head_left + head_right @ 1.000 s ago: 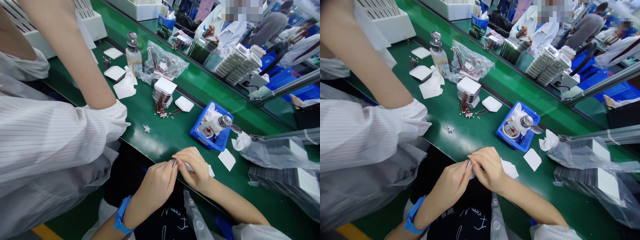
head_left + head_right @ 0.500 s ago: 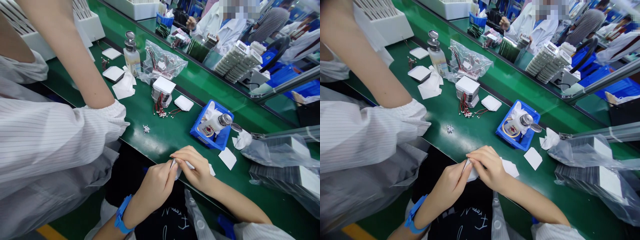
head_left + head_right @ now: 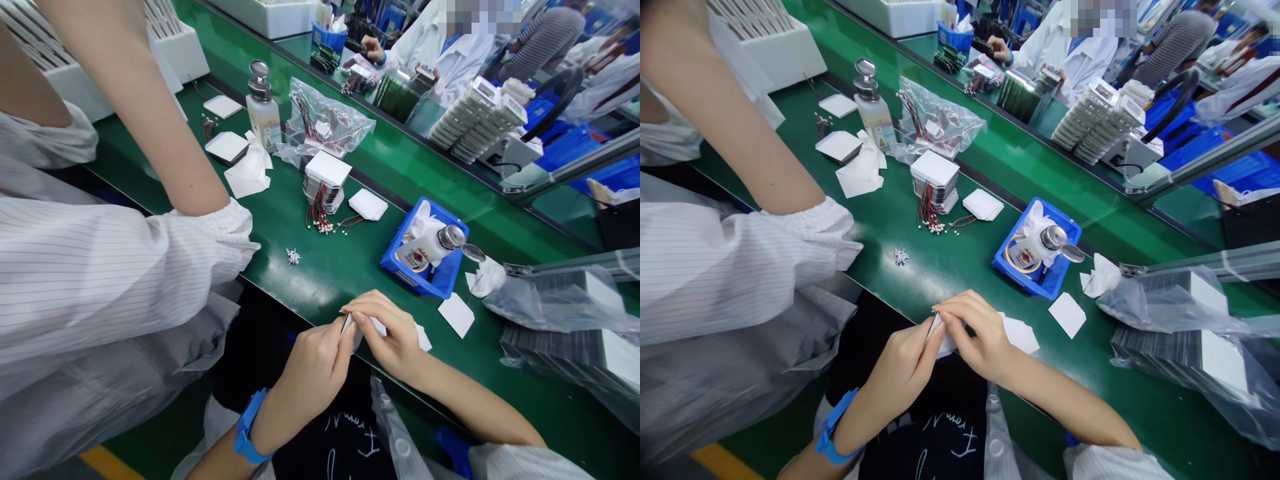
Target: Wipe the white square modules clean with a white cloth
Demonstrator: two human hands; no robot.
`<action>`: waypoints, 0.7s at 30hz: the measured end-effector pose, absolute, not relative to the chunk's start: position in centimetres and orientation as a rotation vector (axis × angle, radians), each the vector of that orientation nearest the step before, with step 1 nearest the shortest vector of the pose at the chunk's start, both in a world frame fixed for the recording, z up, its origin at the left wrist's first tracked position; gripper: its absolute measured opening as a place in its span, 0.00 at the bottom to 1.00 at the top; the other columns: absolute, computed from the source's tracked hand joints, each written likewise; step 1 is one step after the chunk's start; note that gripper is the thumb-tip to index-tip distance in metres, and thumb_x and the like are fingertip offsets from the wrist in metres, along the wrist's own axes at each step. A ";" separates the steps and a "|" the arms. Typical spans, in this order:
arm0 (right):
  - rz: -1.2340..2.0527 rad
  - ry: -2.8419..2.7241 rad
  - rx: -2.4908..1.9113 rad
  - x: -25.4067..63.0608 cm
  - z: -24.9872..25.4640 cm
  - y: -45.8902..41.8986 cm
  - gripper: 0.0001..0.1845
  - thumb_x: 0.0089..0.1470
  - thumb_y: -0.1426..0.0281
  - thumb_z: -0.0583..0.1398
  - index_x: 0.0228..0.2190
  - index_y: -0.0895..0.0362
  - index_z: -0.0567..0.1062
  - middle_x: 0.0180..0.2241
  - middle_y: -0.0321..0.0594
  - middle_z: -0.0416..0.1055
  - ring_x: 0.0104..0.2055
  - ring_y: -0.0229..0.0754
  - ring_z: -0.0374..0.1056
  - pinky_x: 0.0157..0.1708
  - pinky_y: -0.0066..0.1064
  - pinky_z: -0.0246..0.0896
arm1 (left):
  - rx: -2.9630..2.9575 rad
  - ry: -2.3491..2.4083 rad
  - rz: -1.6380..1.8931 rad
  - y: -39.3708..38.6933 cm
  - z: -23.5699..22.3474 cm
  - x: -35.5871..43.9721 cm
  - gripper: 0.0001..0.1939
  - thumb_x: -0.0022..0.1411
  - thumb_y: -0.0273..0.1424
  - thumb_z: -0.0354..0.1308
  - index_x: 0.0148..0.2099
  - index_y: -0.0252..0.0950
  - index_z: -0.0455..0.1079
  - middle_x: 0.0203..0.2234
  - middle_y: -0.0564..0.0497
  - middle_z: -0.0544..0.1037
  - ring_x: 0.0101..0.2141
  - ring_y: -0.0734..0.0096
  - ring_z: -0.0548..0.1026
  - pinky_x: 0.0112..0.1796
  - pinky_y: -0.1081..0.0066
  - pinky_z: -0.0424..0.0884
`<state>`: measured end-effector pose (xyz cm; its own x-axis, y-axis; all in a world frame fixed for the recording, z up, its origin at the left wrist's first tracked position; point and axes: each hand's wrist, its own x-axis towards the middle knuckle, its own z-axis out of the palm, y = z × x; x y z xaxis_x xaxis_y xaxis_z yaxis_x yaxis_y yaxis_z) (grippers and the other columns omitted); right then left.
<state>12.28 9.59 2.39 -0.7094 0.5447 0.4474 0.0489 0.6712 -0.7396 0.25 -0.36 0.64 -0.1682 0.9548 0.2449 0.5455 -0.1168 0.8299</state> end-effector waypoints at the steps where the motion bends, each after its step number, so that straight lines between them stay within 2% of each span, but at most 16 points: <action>1: 0.963 -2.214 -0.443 12.3 2.4 9.7 0.14 0.60 0.81 0.56 0.44 0.56 0.75 0.36 0.44 0.78 0.37 0.41 0.73 0.36 0.37 0.71 | 1.649 1.710 1.214 -0.4 0.6 0.2 0.13 0.73 0.26 0.42 0.34 0.36 0.62 0.21 0.55 0.70 0.20 0.74 0.71 0.23 0.73 0.61; 9: 0.776 -2.268 -0.443 12.3 2.4 9.7 0.13 0.58 0.81 0.58 0.43 0.57 0.75 0.36 0.45 0.78 0.36 0.42 0.73 0.35 0.37 0.68 | 1.675 1.738 1.228 0.0 0.6 0.4 0.13 0.72 0.25 0.42 0.34 0.35 0.63 0.21 0.54 0.71 0.20 0.73 0.71 0.23 0.73 0.61; 17: 0.926 -2.164 -0.505 12.4 2.8 9.7 0.11 0.61 0.79 0.56 0.42 0.56 0.75 0.35 0.42 0.77 0.36 0.41 0.73 0.36 0.35 0.70 | 1.565 1.656 1.354 0.1 0.2 0.8 0.13 0.72 0.26 0.44 0.34 0.36 0.63 0.22 0.54 0.71 0.20 0.75 0.70 0.23 0.74 0.61; 21: 0.937 -2.107 -0.440 12.5 2.8 9.7 0.10 0.59 0.77 0.60 0.43 0.57 0.74 0.35 0.43 0.76 0.37 0.42 0.73 0.37 0.37 0.71 | 1.591 1.649 1.418 0.2 0.0 1.1 0.12 0.72 0.24 0.43 0.36 0.36 0.65 0.25 0.51 0.75 0.23 0.73 0.74 0.23 0.74 0.64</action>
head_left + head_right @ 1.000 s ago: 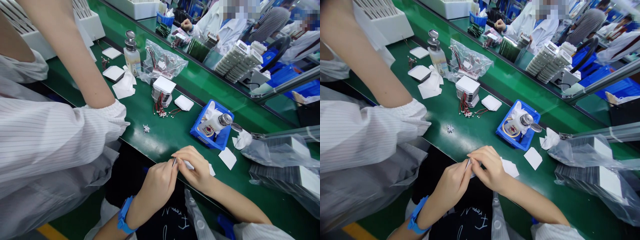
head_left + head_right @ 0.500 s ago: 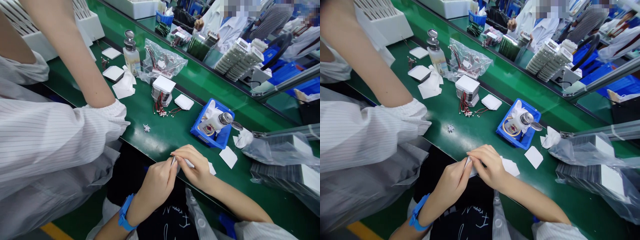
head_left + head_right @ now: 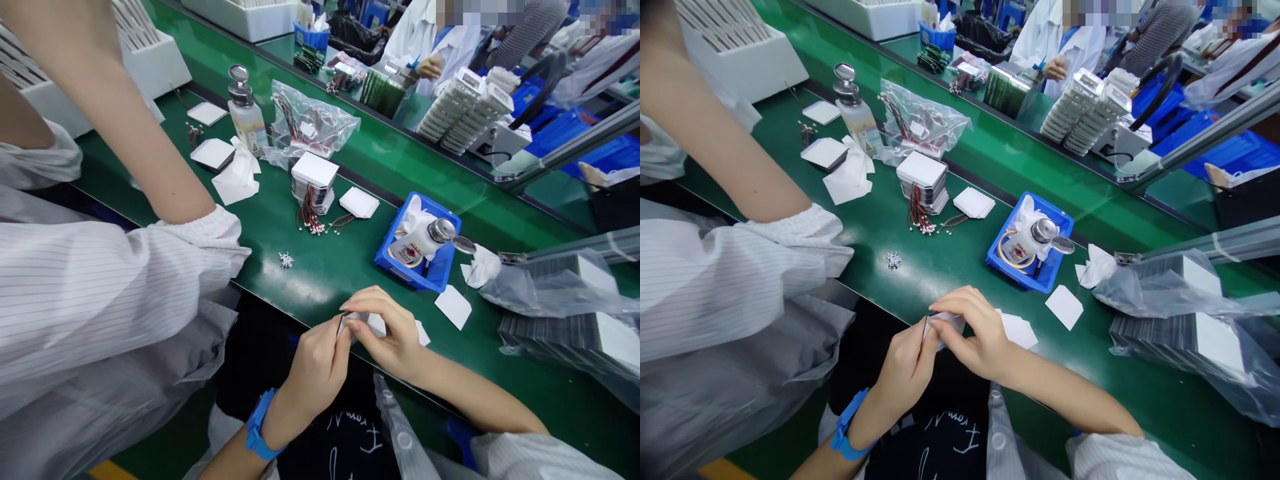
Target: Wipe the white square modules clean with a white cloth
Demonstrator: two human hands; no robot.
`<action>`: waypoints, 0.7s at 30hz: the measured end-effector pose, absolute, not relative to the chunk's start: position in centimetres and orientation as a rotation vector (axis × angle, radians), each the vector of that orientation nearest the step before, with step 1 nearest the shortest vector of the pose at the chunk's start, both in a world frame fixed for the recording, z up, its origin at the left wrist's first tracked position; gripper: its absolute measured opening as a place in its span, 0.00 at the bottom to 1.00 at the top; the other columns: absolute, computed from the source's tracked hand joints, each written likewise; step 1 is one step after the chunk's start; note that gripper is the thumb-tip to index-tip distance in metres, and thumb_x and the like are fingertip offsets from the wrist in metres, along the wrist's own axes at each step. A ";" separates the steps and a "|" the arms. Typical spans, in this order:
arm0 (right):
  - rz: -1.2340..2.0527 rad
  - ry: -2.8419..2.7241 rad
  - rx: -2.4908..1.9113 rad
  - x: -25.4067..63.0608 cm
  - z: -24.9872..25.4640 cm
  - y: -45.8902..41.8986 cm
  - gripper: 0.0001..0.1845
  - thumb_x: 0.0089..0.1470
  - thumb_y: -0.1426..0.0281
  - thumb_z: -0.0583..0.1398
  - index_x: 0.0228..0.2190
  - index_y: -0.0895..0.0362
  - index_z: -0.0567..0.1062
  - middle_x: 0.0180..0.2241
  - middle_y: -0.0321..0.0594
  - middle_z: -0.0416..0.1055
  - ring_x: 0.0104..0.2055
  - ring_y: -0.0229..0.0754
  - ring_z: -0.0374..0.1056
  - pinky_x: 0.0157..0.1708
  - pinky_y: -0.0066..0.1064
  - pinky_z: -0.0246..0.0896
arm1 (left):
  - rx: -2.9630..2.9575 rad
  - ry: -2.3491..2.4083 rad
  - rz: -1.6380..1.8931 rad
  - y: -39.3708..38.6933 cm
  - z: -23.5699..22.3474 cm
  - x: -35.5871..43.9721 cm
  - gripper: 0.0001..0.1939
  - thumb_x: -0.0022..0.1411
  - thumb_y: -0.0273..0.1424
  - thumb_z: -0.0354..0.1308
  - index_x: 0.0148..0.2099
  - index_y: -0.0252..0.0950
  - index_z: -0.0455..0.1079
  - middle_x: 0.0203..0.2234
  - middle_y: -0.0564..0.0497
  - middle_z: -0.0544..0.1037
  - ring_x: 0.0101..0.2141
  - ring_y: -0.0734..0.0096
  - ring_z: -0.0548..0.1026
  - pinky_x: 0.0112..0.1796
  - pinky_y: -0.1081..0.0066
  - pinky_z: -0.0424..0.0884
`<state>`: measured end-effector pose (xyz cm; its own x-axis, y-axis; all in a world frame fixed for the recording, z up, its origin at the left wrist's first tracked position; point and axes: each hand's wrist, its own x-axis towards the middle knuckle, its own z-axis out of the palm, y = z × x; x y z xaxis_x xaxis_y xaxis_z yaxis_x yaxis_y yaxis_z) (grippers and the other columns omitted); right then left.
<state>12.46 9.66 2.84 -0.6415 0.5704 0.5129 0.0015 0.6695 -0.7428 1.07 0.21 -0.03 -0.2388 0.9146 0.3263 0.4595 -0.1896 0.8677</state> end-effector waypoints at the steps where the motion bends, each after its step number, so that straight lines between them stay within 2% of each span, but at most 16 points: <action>1: 0.940 -2.091 -0.421 12.4 2.9 9.6 0.10 0.58 0.77 0.61 0.42 0.57 0.74 0.35 0.43 0.76 0.37 0.43 0.73 0.37 0.37 0.71 | 1.607 1.646 1.436 0.2 -0.1 1.1 0.12 0.71 0.24 0.43 0.37 0.35 0.66 0.26 0.50 0.76 0.25 0.72 0.75 0.24 0.74 0.66; 6: 0.938 -2.040 -0.373 12.4 3.4 9.3 0.10 0.57 0.80 0.61 0.39 0.56 0.75 0.35 0.43 0.77 0.38 0.43 0.73 0.39 0.39 0.71 | 1.725 1.690 1.506 0.3 -0.3 1.4 0.11 0.70 0.21 0.44 0.42 0.34 0.67 0.32 0.46 0.79 0.32 0.67 0.79 0.32 0.71 0.74; 12: 0.864 -2.048 -0.383 12.8 3.5 9.1 0.06 0.59 0.76 0.60 0.38 0.54 0.75 0.34 0.41 0.79 0.40 0.44 0.74 0.46 0.45 0.69 | 1.859 1.720 1.565 0.4 -0.7 1.7 0.11 0.68 0.19 0.46 0.48 0.31 0.66 0.37 0.42 0.80 0.38 0.64 0.80 0.39 0.67 0.78; 21: 0.881 -2.021 -0.421 13.1 3.2 8.9 0.06 0.58 0.76 0.61 0.36 0.53 0.74 0.34 0.40 0.79 0.42 0.45 0.74 0.53 0.51 0.66 | 1.948 1.779 1.612 0.7 -1.1 1.8 0.13 0.67 0.20 0.46 0.51 0.31 0.66 0.39 0.40 0.81 0.41 0.61 0.81 0.40 0.64 0.80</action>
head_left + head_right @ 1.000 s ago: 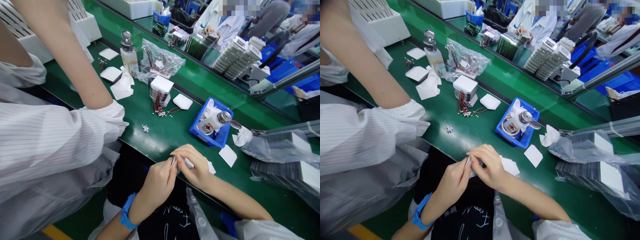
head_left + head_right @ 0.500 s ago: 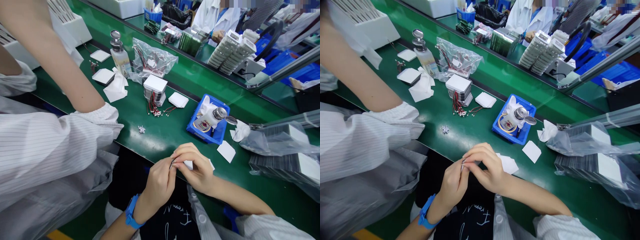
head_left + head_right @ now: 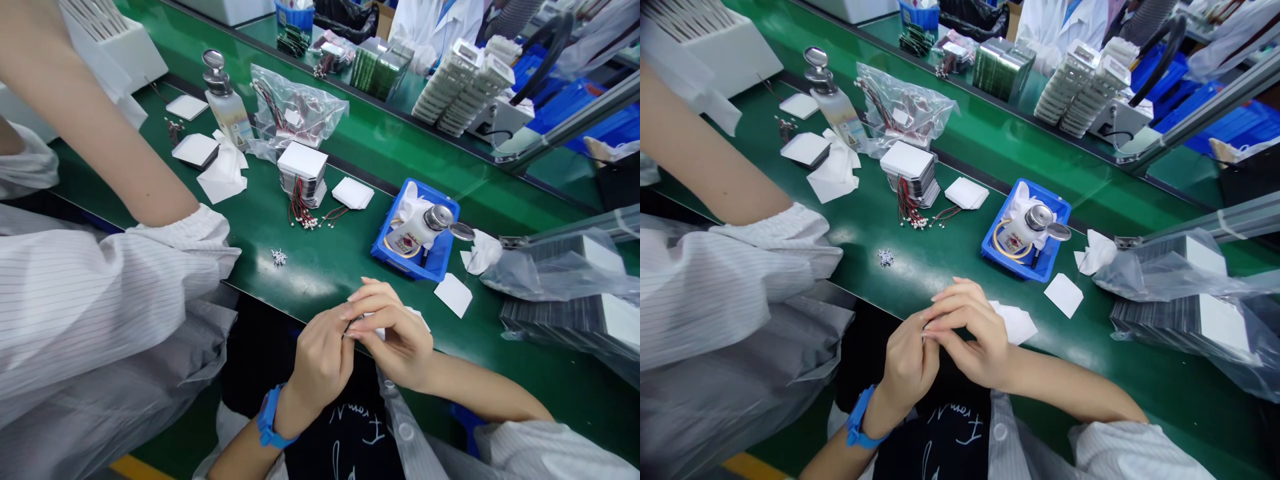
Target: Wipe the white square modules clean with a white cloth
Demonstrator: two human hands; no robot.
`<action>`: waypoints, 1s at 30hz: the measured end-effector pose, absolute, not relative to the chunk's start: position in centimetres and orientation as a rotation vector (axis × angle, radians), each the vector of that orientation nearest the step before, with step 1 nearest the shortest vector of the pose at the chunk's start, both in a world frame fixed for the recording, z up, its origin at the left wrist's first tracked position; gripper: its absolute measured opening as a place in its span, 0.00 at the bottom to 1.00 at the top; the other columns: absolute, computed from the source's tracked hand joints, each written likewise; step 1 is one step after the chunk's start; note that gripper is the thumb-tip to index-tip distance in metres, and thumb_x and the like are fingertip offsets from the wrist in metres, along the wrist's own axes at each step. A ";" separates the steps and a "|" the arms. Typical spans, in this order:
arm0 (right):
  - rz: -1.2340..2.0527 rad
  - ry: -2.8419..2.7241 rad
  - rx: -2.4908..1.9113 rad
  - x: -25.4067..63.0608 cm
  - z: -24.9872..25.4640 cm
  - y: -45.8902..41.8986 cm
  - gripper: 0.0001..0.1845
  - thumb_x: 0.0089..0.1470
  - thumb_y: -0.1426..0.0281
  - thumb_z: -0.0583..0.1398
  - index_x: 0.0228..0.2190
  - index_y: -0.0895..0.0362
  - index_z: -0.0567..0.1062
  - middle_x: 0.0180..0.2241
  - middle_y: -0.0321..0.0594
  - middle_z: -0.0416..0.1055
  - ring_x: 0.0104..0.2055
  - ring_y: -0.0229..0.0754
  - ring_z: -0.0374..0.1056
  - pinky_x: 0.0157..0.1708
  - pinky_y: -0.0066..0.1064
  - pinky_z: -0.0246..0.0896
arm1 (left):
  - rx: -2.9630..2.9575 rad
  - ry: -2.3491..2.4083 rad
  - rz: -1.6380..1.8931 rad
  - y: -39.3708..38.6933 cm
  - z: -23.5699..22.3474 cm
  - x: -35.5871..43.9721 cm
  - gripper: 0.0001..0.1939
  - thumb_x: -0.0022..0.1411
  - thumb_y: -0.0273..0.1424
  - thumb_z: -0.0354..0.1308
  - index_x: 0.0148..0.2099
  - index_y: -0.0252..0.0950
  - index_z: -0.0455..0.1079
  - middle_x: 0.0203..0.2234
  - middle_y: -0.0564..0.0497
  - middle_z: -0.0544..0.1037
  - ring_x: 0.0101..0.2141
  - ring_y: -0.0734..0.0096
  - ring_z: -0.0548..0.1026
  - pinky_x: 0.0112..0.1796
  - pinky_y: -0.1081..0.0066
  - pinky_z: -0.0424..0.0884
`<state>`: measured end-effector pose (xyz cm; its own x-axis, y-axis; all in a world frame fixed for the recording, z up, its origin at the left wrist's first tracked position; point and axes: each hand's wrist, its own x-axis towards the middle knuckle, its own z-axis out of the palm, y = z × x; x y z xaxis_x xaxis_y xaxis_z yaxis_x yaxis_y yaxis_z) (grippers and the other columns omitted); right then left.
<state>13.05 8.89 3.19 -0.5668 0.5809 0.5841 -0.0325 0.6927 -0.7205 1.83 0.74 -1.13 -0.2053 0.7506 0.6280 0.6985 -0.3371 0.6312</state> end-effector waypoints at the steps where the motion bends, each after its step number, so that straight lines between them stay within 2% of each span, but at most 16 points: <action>1: 0.886 -2.019 -0.419 13.0 3.2 8.9 0.06 0.58 0.76 0.61 0.36 0.53 0.74 0.34 0.40 0.79 0.43 0.45 0.74 0.53 0.51 0.65 | 1.955 1.782 1.611 0.8 -1.1 1.8 0.13 0.67 0.20 0.46 0.50 0.31 0.66 0.39 0.40 0.81 0.41 0.61 0.81 0.40 0.65 0.80; 13: 0.846 -2.007 -0.409 13.0 2.7 8.9 0.06 0.59 0.77 0.60 0.36 0.53 0.73 0.34 0.40 0.78 0.44 0.45 0.74 0.56 0.50 0.64 | 1.978 1.840 1.611 1.1 -1.0 1.9 0.13 0.68 0.20 0.46 0.51 0.30 0.66 0.39 0.40 0.82 0.41 0.61 0.82 0.39 0.65 0.80; 23: 0.686 -2.031 -0.506 12.9 2.5 8.1 0.05 0.64 0.70 0.54 0.37 0.52 0.69 0.41 0.44 0.69 0.43 0.45 0.72 0.52 0.48 0.67 | 1.953 1.695 1.673 1.1 -1.5 1.8 0.17 0.69 0.21 0.46 0.57 0.31 0.65 0.44 0.39 0.81 0.47 0.60 0.80 0.44 0.64 0.79; 30: 0.768 -2.010 -0.545 13.2 2.0 7.7 0.05 0.63 0.73 0.53 0.38 0.53 0.68 0.44 0.44 0.68 0.48 0.46 0.69 0.56 0.48 0.62 | 1.879 1.595 1.710 1.0 -1.6 2.1 0.17 0.69 0.21 0.46 0.58 0.31 0.64 0.46 0.39 0.80 0.49 0.61 0.79 0.47 0.64 0.78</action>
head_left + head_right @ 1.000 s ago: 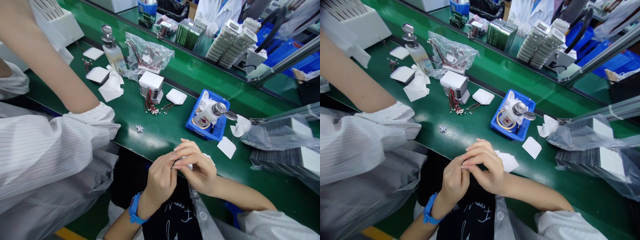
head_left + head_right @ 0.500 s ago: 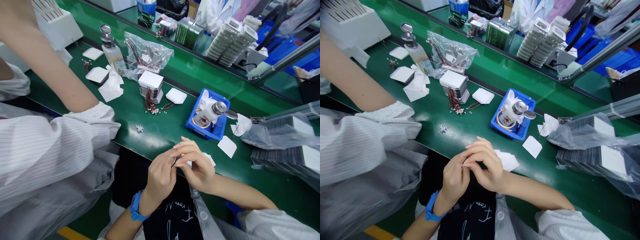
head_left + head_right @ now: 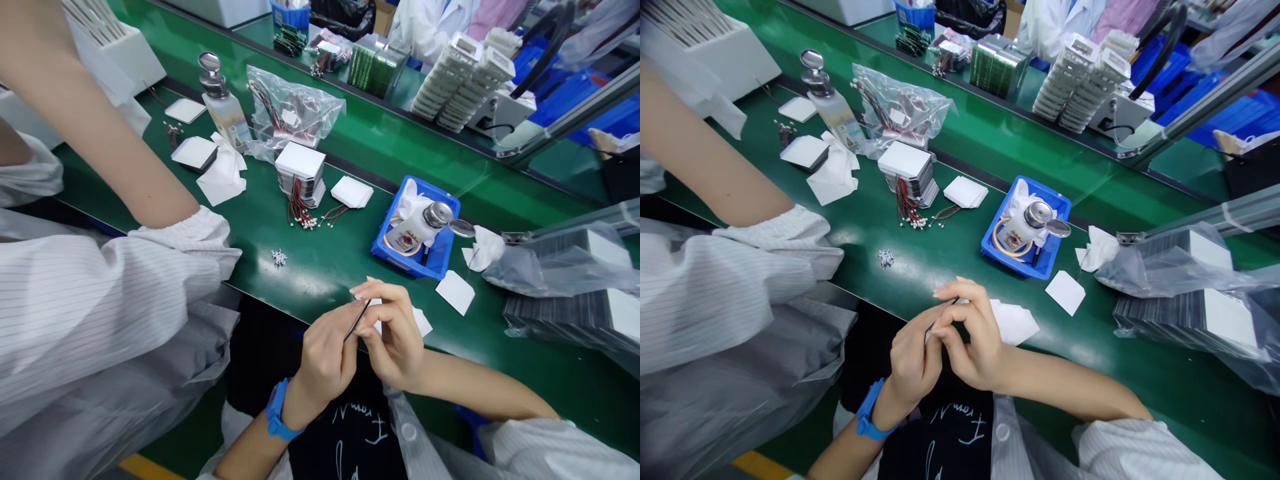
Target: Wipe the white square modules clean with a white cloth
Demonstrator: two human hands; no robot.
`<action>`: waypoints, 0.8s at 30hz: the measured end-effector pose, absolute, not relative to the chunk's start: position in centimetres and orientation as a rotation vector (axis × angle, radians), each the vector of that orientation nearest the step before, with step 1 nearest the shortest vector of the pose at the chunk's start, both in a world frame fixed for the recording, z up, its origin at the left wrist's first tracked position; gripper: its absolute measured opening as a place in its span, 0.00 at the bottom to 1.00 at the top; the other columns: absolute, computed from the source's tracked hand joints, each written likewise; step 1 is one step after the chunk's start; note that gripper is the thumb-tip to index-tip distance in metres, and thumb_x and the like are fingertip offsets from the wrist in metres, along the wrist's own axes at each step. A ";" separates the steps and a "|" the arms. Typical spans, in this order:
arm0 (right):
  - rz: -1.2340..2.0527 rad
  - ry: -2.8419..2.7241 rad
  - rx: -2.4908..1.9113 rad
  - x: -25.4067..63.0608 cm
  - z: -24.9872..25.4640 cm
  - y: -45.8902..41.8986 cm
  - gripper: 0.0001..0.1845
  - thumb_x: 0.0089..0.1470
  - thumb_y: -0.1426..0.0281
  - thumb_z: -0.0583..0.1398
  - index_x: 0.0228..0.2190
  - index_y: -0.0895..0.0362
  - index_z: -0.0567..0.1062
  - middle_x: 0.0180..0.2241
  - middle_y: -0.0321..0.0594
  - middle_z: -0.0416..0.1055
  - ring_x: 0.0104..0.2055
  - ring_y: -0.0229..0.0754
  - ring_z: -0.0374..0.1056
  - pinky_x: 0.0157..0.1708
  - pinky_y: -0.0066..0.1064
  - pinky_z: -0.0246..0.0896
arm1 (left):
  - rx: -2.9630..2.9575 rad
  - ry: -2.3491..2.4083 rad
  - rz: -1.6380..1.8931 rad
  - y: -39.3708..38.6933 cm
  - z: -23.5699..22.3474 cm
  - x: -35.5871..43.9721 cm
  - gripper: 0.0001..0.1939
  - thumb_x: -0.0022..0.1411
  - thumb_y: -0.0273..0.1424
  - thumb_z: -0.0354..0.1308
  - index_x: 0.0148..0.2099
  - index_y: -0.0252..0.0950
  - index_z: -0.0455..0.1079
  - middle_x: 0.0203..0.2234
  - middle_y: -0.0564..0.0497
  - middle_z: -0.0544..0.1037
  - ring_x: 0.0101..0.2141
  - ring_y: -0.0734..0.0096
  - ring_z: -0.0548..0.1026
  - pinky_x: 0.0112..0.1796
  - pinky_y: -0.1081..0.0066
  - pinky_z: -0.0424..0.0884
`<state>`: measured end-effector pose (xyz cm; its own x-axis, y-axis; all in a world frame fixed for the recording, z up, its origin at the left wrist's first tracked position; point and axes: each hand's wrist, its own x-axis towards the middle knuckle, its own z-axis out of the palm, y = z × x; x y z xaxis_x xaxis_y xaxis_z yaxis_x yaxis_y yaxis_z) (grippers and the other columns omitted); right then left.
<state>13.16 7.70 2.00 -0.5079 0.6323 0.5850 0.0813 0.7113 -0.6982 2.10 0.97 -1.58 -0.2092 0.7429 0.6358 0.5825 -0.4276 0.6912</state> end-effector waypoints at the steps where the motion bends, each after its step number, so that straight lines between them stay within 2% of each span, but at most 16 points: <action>1: 0.782 -2.011 -0.550 13.2 1.9 7.7 0.05 0.63 0.74 0.53 0.38 0.54 0.68 0.45 0.45 0.68 0.49 0.46 0.69 0.57 0.48 0.62 | 1.864 1.597 1.714 1.0 -1.5 2.1 0.17 0.69 0.21 0.46 0.57 0.31 0.65 0.45 0.39 0.81 0.48 0.62 0.79 0.46 0.65 0.79; 9: 0.782 -2.042 -0.492 13.1 1.7 8.2 0.05 0.62 0.71 0.56 0.42 0.53 0.67 0.47 0.45 0.69 0.52 0.46 0.68 0.58 0.46 0.61 | 1.800 1.582 1.709 1.0 -1.3 1.8 0.15 0.69 0.21 0.46 0.55 0.31 0.67 0.44 0.41 0.81 0.48 0.63 0.79 0.47 0.66 0.78; 14: 0.770 -2.061 -0.466 13.0 1.9 8.3 0.06 0.62 0.68 0.57 0.42 0.53 0.68 0.46 0.46 0.70 0.50 0.48 0.69 0.57 0.50 0.61 | 1.800 1.578 1.715 0.9 -1.7 1.6 0.15 0.69 0.22 0.47 0.55 0.31 0.66 0.44 0.40 0.80 0.48 0.63 0.79 0.47 0.66 0.78; 24: 0.816 -2.049 -0.489 13.0 1.8 8.3 0.07 0.60 0.74 0.59 0.40 0.52 0.68 0.47 0.44 0.69 0.51 0.45 0.68 0.60 0.47 0.60 | 1.884 1.613 1.706 1.0 -2.0 1.6 0.18 0.67 0.19 0.47 0.57 0.30 0.66 0.45 0.39 0.80 0.49 0.62 0.79 0.47 0.65 0.77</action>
<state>12.97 8.31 1.85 -0.5585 0.5999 0.5729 0.0421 0.7103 -0.7027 1.63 1.00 -2.00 -0.2109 0.7422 0.6361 0.5936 -0.4198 0.6866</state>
